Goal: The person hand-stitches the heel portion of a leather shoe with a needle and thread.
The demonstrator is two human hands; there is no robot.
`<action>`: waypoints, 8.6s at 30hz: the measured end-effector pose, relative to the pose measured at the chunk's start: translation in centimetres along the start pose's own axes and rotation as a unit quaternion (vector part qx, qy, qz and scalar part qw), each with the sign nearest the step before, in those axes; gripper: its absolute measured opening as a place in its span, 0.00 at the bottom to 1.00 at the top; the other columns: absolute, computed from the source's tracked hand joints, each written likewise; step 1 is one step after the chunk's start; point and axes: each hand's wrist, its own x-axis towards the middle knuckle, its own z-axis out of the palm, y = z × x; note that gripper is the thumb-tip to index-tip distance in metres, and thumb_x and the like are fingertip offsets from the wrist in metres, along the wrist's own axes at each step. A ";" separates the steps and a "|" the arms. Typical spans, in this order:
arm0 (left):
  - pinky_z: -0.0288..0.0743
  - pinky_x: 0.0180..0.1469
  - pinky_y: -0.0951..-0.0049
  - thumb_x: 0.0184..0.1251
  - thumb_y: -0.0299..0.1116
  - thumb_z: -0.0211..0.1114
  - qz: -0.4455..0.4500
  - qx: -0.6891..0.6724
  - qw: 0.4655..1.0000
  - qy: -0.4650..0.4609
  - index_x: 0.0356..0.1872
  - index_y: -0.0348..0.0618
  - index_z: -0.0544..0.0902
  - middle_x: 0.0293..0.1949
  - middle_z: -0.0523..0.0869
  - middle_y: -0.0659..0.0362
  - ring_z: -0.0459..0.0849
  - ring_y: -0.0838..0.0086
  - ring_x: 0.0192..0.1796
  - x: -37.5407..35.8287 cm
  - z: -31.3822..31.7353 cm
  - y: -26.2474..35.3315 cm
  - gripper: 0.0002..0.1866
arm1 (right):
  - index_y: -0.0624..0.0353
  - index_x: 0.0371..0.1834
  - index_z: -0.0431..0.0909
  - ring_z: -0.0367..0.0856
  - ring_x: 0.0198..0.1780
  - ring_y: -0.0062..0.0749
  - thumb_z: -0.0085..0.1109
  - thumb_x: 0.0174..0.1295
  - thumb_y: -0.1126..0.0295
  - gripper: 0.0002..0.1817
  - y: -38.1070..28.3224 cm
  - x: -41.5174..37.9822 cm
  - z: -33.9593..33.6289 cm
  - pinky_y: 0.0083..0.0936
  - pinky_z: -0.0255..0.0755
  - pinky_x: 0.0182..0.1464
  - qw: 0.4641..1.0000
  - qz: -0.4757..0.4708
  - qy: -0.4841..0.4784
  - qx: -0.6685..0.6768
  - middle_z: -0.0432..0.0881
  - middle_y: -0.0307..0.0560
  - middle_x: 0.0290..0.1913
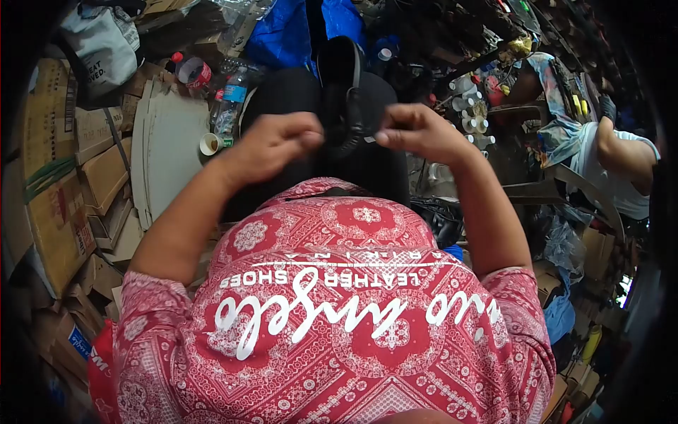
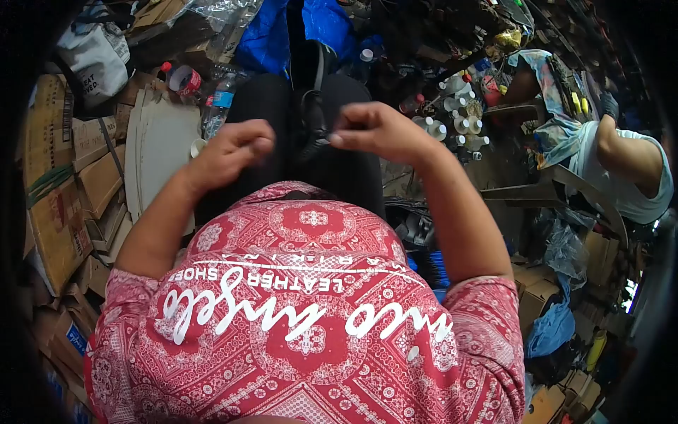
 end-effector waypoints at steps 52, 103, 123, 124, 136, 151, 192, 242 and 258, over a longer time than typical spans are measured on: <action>0.70 0.41 0.70 0.54 0.26 0.69 0.070 0.307 0.939 -0.141 0.49 0.49 0.86 0.31 0.73 0.59 0.76 0.68 0.36 10.0 -0.4 -0.9 0.18 | 0.52 0.35 0.83 0.80 0.40 0.42 0.56 0.53 0.75 0.09 1.5 -0.4 3.9 0.33 0.70 0.42 0.800 -0.088 0.164 -0.570 0.78 0.47 0.36; 0.73 0.56 0.66 0.75 0.48 0.50 -0.126 -0.044 0.966 0.220 0.41 0.39 0.81 0.44 0.86 0.53 0.84 0.67 0.49 0.4 -8.5 -4.0 0.21 | 0.60 0.21 0.67 0.66 0.24 0.29 0.56 0.67 0.59 0.20 9.9 -4.6 0.5 0.29 0.59 0.29 0.921 0.058 0.246 -0.295 0.68 0.41 0.19; 0.78 0.32 0.75 0.59 0.27 0.68 0.290 -0.345 0.889 -0.079 0.33 0.33 0.82 0.34 0.83 0.46 0.83 0.70 0.30 -5.1 3.3 17.1 0.07 | 0.60 0.26 0.67 0.57 0.31 0.14 0.56 0.69 0.59 0.19 9.2 -4.5 2.1 0.19 0.57 0.31 0.936 0.136 0.293 -0.140 0.62 0.30 0.25; 0.78 0.30 0.77 0.58 0.26 0.69 0.276 -0.364 0.887 -0.068 0.31 0.34 0.82 0.33 0.83 0.47 0.83 0.72 0.28 -5.4 3.6 17.7 0.06 | 0.64 0.31 0.74 0.63 0.29 0.19 0.58 0.66 0.57 0.19 9.4 -4.6 2.1 0.23 0.64 0.32 0.934 0.141 0.298 -0.138 0.70 0.39 0.23; 0.76 0.24 0.84 0.55 0.22 0.70 0.247 -0.441 0.859 0.080 0.24 0.36 0.83 0.29 0.84 0.50 0.82 0.78 0.25 -8.4 8.2 18.6 0.04 | 0.56 0.37 0.76 0.66 0.29 0.17 0.56 0.68 0.57 0.13 8.7 -4.9 1.1 0.15 0.60 0.33 0.945 0.194 0.261 0.014 0.69 0.31 0.25; 0.76 0.27 0.83 0.69 0.33 0.61 0.324 -0.416 0.849 0.007 0.25 0.39 0.83 0.31 0.84 0.54 0.81 0.77 0.27 -6.4 7.4 17.8 0.13 | 0.64 0.55 0.77 0.81 0.48 0.35 0.63 0.56 0.44 0.34 2.1 1.9 -1.8 0.30 0.73 0.52 0.950 0.054 0.281 -0.129 0.83 0.52 0.45; 0.74 0.49 0.71 0.52 0.27 0.72 0.103 0.149 0.973 0.145 0.58 0.48 0.69 0.54 0.72 0.54 0.75 0.67 0.51 10.0 3.8 -3.9 0.31 | 0.65 0.21 0.66 0.56 0.20 0.24 0.60 0.59 0.70 0.15 0.2 -1.8 2.5 0.29 0.55 0.23 0.933 0.035 0.091 -0.345 0.62 0.46 0.17; 0.69 0.49 0.72 0.54 0.33 0.70 0.069 0.162 0.973 -0.148 0.43 0.46 0.87 0.36 0.73 0.59 0.75 0.69 0.44 13.0 -1.4 -1.8 0.13 | 0.53 0.41 0.86 0.81 0.33 0.44 0.60 0.53 0.78 0.13 -1.1 -0.4 1.3 0.33 0.76 0.37 0.883 -0.019 0.122 -0.452 0.79 0.49 0.32; 0.69 0.52 0.70 0.43 0.34 0.77 0.080 0.222 0.965 -0.116 0.45 0.47 0.87 0.40 0.72 0.58 0.74 0.65 0.48 12.4 -1.1 -1.5 0.22 | 0.53 0.41 0.87 0.75 0.36 0.22 0.64 0.55 0.79 0.12 4.2 0.4 -0.7 0.20 0.70 0.42 0.977 0.030 0.132 -0.167 0.75 0.38 0.32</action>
